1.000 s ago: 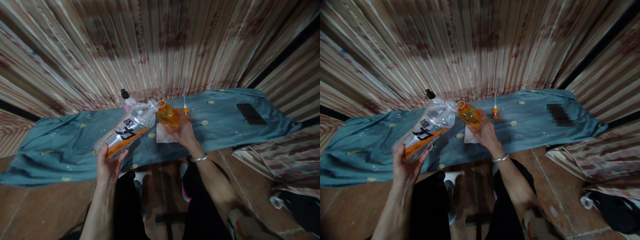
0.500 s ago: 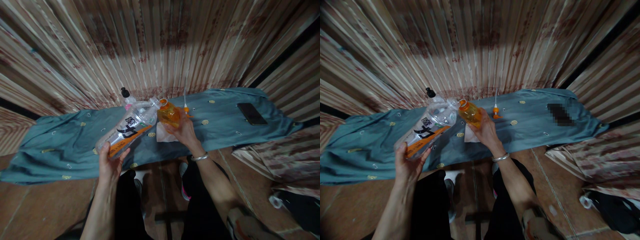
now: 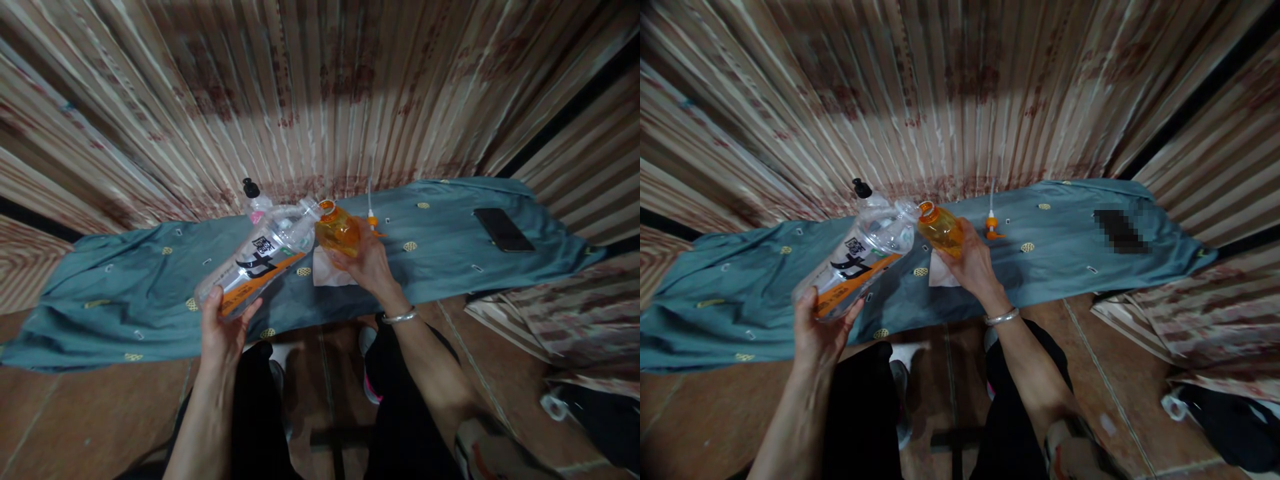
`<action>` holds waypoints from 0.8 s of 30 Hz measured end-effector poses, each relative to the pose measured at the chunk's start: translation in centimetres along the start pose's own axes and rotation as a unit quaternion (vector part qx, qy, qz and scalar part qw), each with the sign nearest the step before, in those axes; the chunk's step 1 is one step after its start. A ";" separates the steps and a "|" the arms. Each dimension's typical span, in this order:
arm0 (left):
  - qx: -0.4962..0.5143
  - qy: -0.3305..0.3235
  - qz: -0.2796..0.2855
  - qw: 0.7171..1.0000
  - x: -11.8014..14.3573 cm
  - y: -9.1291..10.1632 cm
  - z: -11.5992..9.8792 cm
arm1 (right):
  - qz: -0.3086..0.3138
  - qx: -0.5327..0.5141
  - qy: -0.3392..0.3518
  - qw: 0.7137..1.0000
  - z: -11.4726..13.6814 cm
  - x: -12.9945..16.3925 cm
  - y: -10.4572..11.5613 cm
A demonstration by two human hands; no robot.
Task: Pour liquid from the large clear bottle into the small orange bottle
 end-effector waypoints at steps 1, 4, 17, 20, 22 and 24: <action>0.000 0.000 0.002 1.000 0.0 0.0 0.0 | 0.001 0.001 -0.003 1.000 0.0 0.0 0.0; -0.004 0.002 0.008 1.000 0.1 -0.2 0.0 | 0.004 0.005 -0.008 1.000 0.0 0.0 0.0; -0.021 -0.018 0.006 1.000 0.3 -0.7 -1.0 | 0.005 0.023 0.000 1.000 0.2 0.1 0.0; -0.025 -0.026 -0.006 0.999 0.5 -1.2 -1.3 | 0.008 0.023 -0.004 1.000 0.1 0.0 0.0; -0.027 -0.029 -0.013 0.999 0.6 -1.5 -1.4 | 0.010 0.024 -0.010 1.000 0.0 0.0 0.0; -0.029 -0.029 -0.019 0.999 0.7 -1.8 -1.5 | 0.010 0.027 -0.015 0.999 0.0 0.0 0.0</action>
Point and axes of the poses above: each hand's wrist, its own x-axis away from the middle knuckle, its own y-axis out of the back of the hand, z = x × y, the point moved 5 cm from there along -x, towards the middle knuckle, and after that the axes turned 8 degrees about z, right-handed, at the moved point
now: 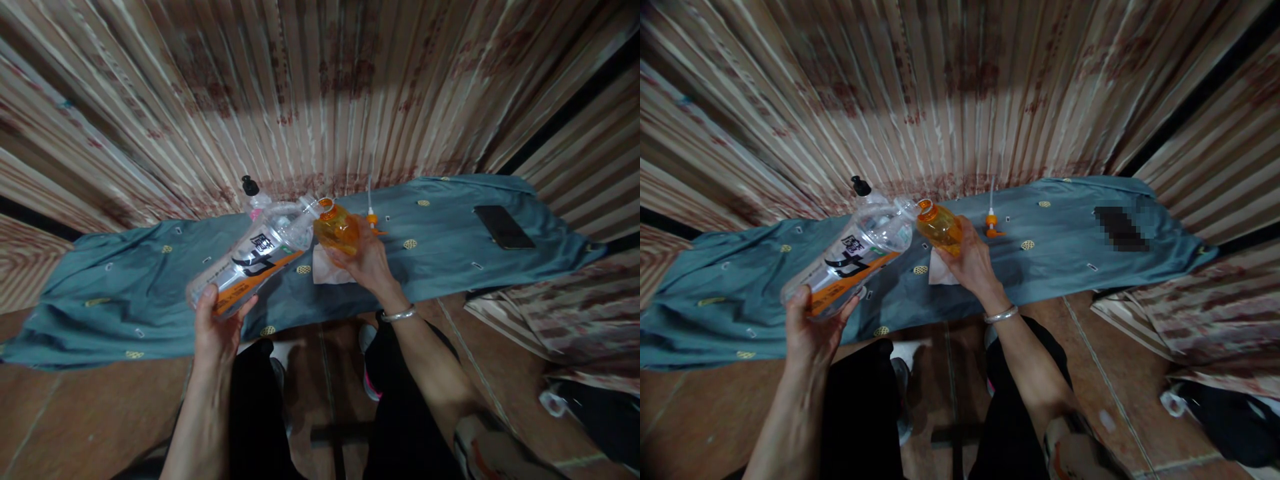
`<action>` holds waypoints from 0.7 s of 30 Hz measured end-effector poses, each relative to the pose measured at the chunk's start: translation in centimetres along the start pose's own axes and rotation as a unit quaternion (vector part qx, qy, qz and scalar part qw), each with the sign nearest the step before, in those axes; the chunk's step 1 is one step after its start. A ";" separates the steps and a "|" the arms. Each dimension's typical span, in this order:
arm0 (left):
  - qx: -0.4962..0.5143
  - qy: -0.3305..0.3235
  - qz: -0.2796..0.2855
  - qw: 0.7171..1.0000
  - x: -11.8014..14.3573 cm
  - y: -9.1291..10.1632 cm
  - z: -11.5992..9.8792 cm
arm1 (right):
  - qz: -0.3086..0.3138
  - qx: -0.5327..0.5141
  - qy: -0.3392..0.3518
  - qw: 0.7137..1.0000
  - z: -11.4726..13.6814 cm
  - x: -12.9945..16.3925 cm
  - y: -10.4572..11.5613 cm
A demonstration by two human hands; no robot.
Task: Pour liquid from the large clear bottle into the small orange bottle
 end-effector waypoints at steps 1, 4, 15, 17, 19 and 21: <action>-0.002 0.001 -0.002 1.000 0.0 -0.1 0.0 | 0.000 0.001 -0.002 1.000 0.0 0.0 0.0; -0.008 0.002 -0.007 1.000 0.1 0.0 -0.1 | 0.001 0.003 -0.003 1.000 0.0 0.0 0.0; -0.024 -0.007 -0.007 1.000 0.5 -0.2 -0.3 | 0.005 -0.013 0.001 1.000 0.2 0.1 0.1; -0.026 -0.003 -0.003 1.000 0.4 -0.2 -0.2 | 0.001 -0.011 0.002 1.000 0.2 0.1 0.2; -0.028 0.002 -0.001 1.000 0.4 -0.1 -0.2 | -0.003 -0.011 0.004 1.000 0.2 0.1 0.2; -0.029 0.003 -0.001 1.000 0.4 -0.1 -0.2 | -0.004 -0.013 0.004 1.000 0.3 0.1 0.2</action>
Point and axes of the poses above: each hand's wrist, its own x-axis away from the middle knuckle, its own y-axis out of the back of the hand, z = x × y, the point moved 5 cm from there along -x, towards the middle knuckle, and after that the axes turned 8 degrees about z, right-handed, at the moved point
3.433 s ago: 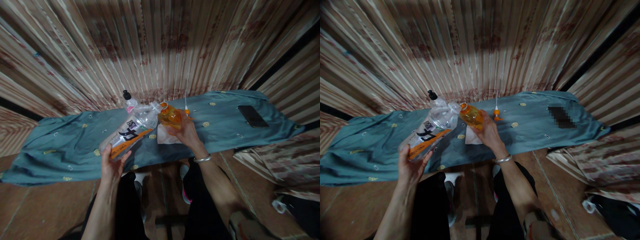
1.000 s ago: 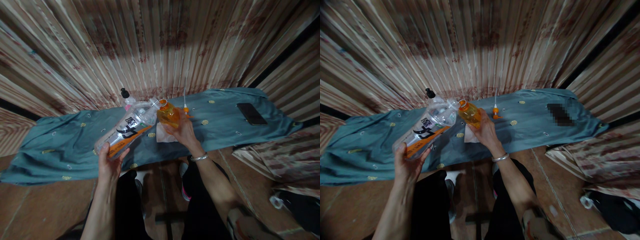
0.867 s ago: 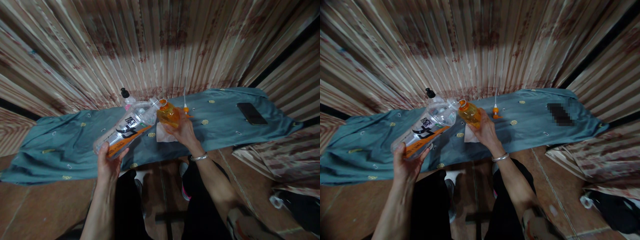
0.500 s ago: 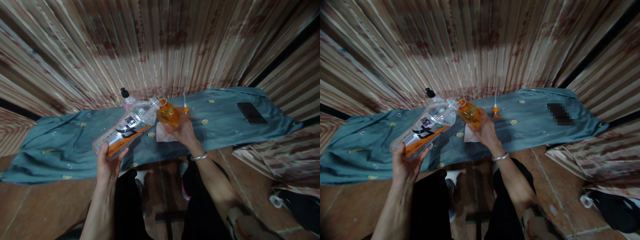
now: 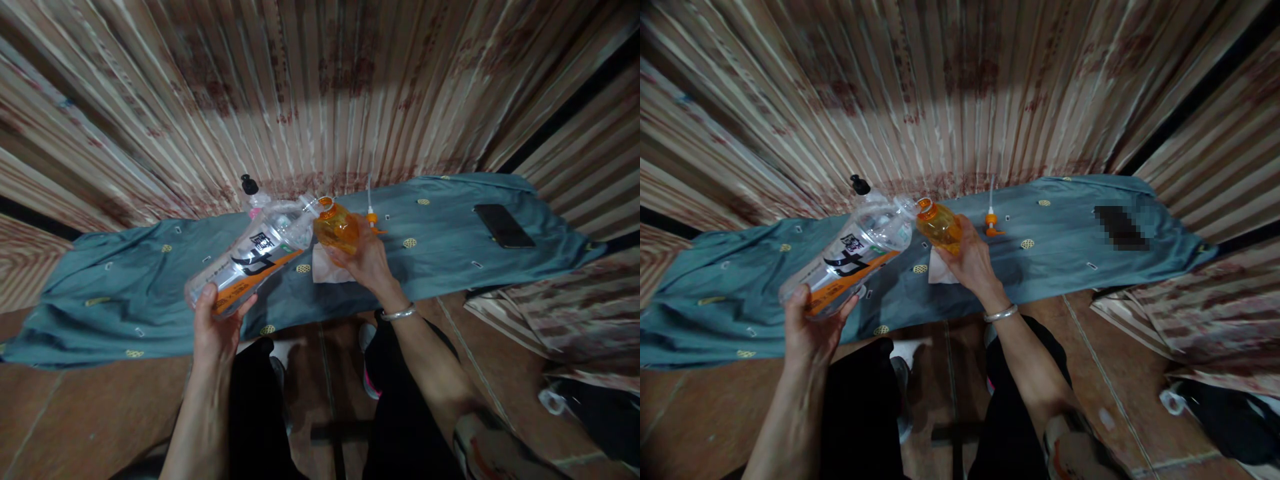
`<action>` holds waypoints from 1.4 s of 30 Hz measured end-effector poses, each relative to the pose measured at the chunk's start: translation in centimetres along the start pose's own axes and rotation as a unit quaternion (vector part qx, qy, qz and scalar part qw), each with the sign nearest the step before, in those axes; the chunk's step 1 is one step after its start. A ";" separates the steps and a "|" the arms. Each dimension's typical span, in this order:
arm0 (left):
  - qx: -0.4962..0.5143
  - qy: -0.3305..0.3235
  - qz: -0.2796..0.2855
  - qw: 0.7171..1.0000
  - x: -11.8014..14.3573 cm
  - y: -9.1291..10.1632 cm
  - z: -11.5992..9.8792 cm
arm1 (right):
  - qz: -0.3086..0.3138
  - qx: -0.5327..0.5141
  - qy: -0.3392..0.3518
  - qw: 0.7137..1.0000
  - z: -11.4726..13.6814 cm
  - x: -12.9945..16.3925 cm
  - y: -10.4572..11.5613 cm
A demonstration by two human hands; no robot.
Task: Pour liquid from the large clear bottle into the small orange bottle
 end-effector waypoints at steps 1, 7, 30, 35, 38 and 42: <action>0.000 -0.001 0.000 1.000 0.0 0.0 0.0 | 0.000 -0.001 -0.001 1.000 0.0 0.0 0.0; 0.001 -0.004 -0.003 1.000 0.1 -0.3 -0.1 | 0.001 0.001 0.000 1.000 0.2 0.0 0.0; 0.016 -0.005 0.006 1.000 0.1 0.6 1.0 | -0.022 -0.020 -0.009 1.000 0.4 0.3 0.3; 0.031 0.001 0.001 1.000 -0.1 0.8 1.3 | -0.023 -0.022 -0.012 0.999 0.3 0.3 0.3; 0.037 -0.002 0.003 0.999 -0.2 1.0 1.3 | -0.027 -0.020 -0.012 0.999 0.3 0.2 0.4; 0.039 0.017 0.033 0.999 -0.3 0.9 1.4 | -0.030 -0.021 -0.001 0.999 0.3 0.3 0.3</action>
Point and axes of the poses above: each hand's wrist, its own x-axis away from the middle knuckle, its own y-axis out of the back of the hand, z = x × y, the point moved 5 cm from there along -x, towards the middle knuckle, and after that the axes turned 8 degrees about z, right-handed, at the moved point
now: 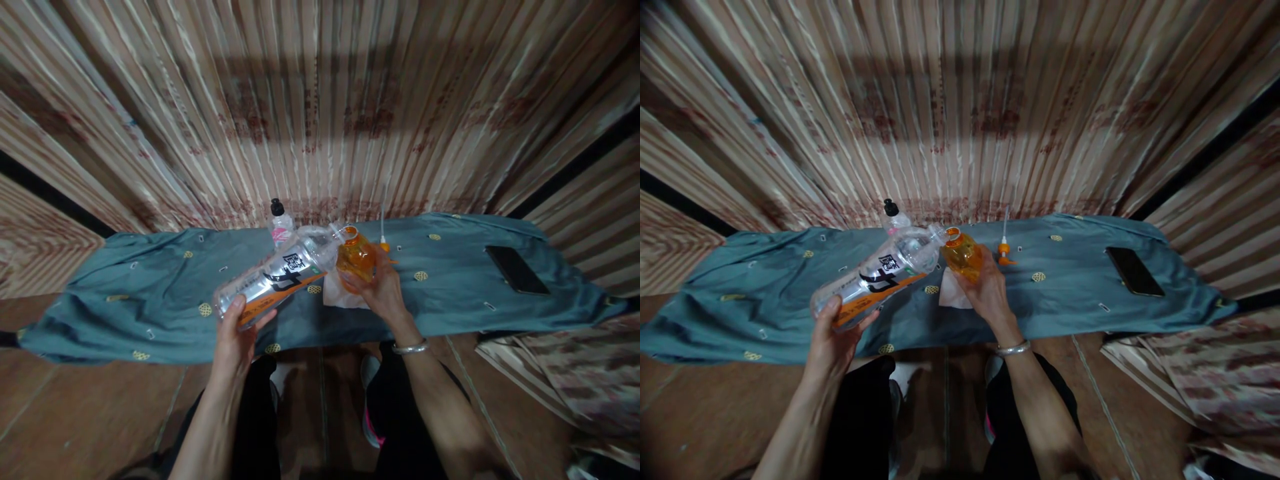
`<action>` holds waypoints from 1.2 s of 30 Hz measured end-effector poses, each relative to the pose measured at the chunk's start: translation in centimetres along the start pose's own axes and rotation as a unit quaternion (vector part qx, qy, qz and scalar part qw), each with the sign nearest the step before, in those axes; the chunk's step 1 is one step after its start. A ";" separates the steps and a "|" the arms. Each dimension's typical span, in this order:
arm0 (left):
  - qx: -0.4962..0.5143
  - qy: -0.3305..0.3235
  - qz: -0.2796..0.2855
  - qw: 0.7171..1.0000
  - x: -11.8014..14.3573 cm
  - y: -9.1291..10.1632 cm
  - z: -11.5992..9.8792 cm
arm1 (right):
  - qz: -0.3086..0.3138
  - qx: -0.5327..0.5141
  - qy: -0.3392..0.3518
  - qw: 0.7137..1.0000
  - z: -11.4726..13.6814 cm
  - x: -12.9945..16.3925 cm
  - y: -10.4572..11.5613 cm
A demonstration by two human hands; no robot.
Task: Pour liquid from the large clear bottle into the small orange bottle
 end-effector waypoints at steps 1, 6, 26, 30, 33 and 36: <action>0.000 0.000 0.004 1.000 0.0 0.0 0.0 | -0.001 -0.001 0.002 1.000 -0.1 0.0 0.0; 0.006 -0.007 -0.009 1.000 0.1 0.0 0.2 | -0.003 -0.003 -0.008 1.000 -0.3 0.1 -0.2; 0.071 0.027 -0.061 0.995 -0.2 -2.7 -1.0 | 0.002 -0.132 -0.052 0.990 1.0 -1.1 -0.8; 0.079 0.029 -0.061 0.995 -1.0 -3.6 -1.7 | -0.005 -0.107 -0.032 0.994 1.6 -2.7 0.1; 0.086 0.024 -0.059 0.994 -2.0 -3.9 -2.2 | -0.009 -0.081 -0.010 0.997 2.0 -4.2 0.9; 0.091 0.018 -0.061 0.994 -2.7 -3.9 -2.4 | -0.007 -0.066 -0.004 0.998 2.2 -5.1 1.3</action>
Point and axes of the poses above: each hand's wrist, its own x-axis away from the middle knuckle, its own y-axis out of the back of the hand, z = x × y, the point moved 5 cm from there along -x, towards the middle knuckle, and after that the axes turned 8 degrees about z, right-handed, at the moved point
